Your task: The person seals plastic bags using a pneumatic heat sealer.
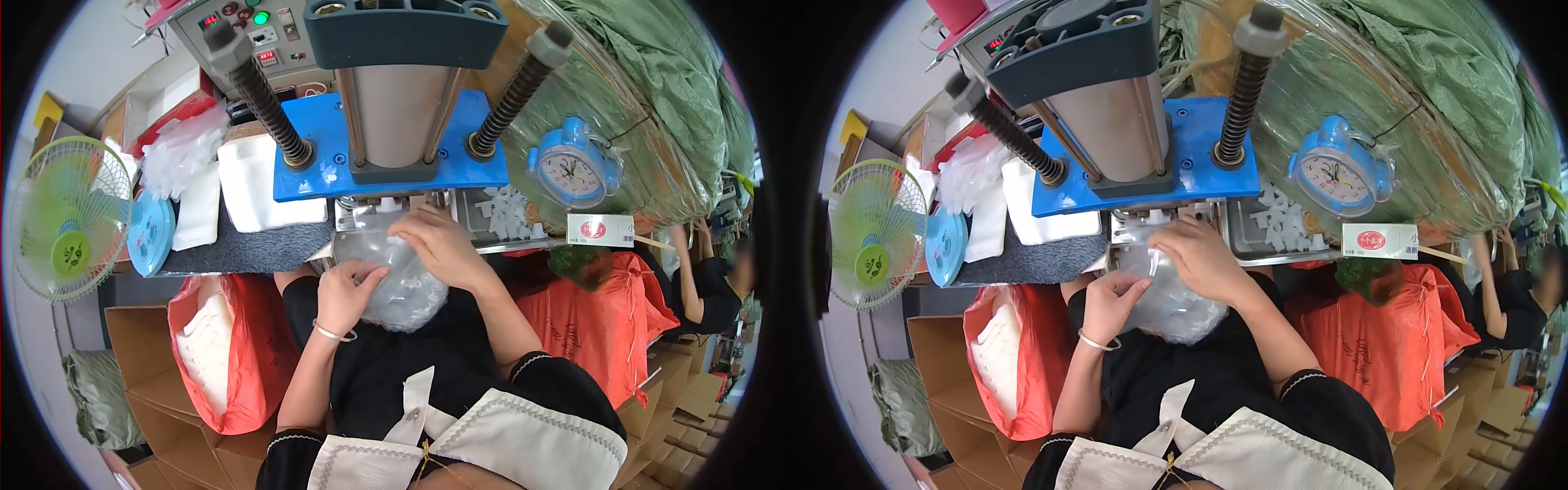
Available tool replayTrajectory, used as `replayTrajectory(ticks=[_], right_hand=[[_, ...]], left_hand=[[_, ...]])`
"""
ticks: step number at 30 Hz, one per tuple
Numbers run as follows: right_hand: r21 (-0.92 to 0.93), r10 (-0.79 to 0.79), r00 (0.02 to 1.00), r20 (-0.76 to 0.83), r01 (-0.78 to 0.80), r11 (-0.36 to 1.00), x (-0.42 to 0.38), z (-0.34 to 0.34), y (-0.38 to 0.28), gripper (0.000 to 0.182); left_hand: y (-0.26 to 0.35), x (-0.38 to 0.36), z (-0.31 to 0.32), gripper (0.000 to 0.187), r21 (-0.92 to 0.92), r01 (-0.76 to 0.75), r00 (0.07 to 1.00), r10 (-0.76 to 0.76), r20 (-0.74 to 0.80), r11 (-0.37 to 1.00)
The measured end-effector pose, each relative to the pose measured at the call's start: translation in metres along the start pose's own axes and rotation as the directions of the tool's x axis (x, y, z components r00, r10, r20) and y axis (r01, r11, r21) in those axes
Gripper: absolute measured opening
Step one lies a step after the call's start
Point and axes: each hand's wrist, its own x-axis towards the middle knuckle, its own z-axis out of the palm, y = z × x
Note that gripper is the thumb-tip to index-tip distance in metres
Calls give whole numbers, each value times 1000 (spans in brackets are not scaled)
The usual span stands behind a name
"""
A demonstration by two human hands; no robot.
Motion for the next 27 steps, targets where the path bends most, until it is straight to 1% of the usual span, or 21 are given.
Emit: replayTrajectory(ticks=[2, 4, 5, 6, 8, 10, 11, 12, 14, 15, 16, 17, 18, 19, 20, 21, 22, 23, 25, 26, 27], right_hand=[[59, 44, 998, -42, -42, 997, -1, 20, 13, 14], [233, 273, 954, -121, -240, 943, -4, 30, 14, 19], [246, 343, 924, -171, -297, 923, -8, 29, 14, 22], [246, 344, 923, -172, -298, 922, -11, 27, 16, 22], [-61, 334, 839, -430, -396, 916, -23, 17, 29, 21], [-403, 301, 815, -495, -522, 752, -27, -3, 49, 19], [-554, 246, 834, -494, -520, 650, -30, -12, 58, 20], [-559, 235, 834, -500, -518, 647, -36, -16, 70, 20], [-682, 291, 899, -327, -437, 586, -44, -15, 96, 20], [-634, 282, 900, -333, -435, 640, -43, -10, 100, 21], [-632, 273, 902, -336, -430, 644, -38, -10, 101, 21], [-560, 260, 886, -384, -448, 698, -35, -8, 102, 22], [-481, 257, 865, -430, -461, 746, -34, -5, 102, 23], [-389, 325, 835, -444, -507, 769, -32, -4, 105, 25], [-383, 328, 832, -447, -510, 771, -31, -4, 106, 25], [-301, 412, 767, -491, -594, 746, -29, -4, 107, 25], [-214, 494, 691, -527, -671, 710, -28, -4, 107, 25], [-208, 496, 686, -532, -674, 709, -28, -7, 105, 25], [208, 561, 620, -549, -549, 810, -38, -10, 90, 23], [208, 570, 618, -542, -559, 803, -44, -9, 84, 23], [439, 617, 649, -446, -442, 782, -49, -8, 78, 19]], left_hand=[[-12, 4, 11, 22, -60, 28, 999, -29, -18, 998], [-18, 8, 19, 24, -166, 82, 996, -77, 39, 983], [-20, 12, 21, 23, -272, 140, 988, -119, 94, 952], [-26, 19, 22, 23, -271, 141, 988, -119, 96, 952], [-36, 37, 21, 23, -396, 276, 960, -229, 161, 876], [-34, 51, 26, 24, -470, 253, 967, -231, 106, 846], [-39, 57, 30, 25, -462, 260, 966, -235, 111, 848], [-45, 64, 35, 25, -454, 262, 965, -235, 116, 851], [-45, 66, 33, 32, -428, 216, 976, -205, 74, 877], [-37, 66, 20, 37, -79, 155, 988, -154, 16, 985], [-33, 66, 7, 44, 287, 96, 995, -93, -26, 953], [-34, 68, -5, 53, 479, 82, 963, 54, -265, 874], [-36, 69, -17, 65, 646, 122, 864, 240, -443, 753], [-52, 69, -25, 65, 652, 123, 865, 241, -441, 749], [-76, 71, -29, 71, 717, 20, 860, 353, -367, 697], [-88, 69, -30, 78, 772, -82, 841, 459, -286, 630], [-79, 53, -19, 74, 763, -39, 891, 368, -265, 645], [-78, 37, -14, 64, 753, -83, 901, 372, -223, 653], [-78, 16, -18, 41, 740, -118, 906, 376, -192, 662], [-77, 8, -24, 28, 738, -107, 903, 376, -208, 667], [-67, 5, -30, 10, 627, -101, 895, 346, -283, 773]])
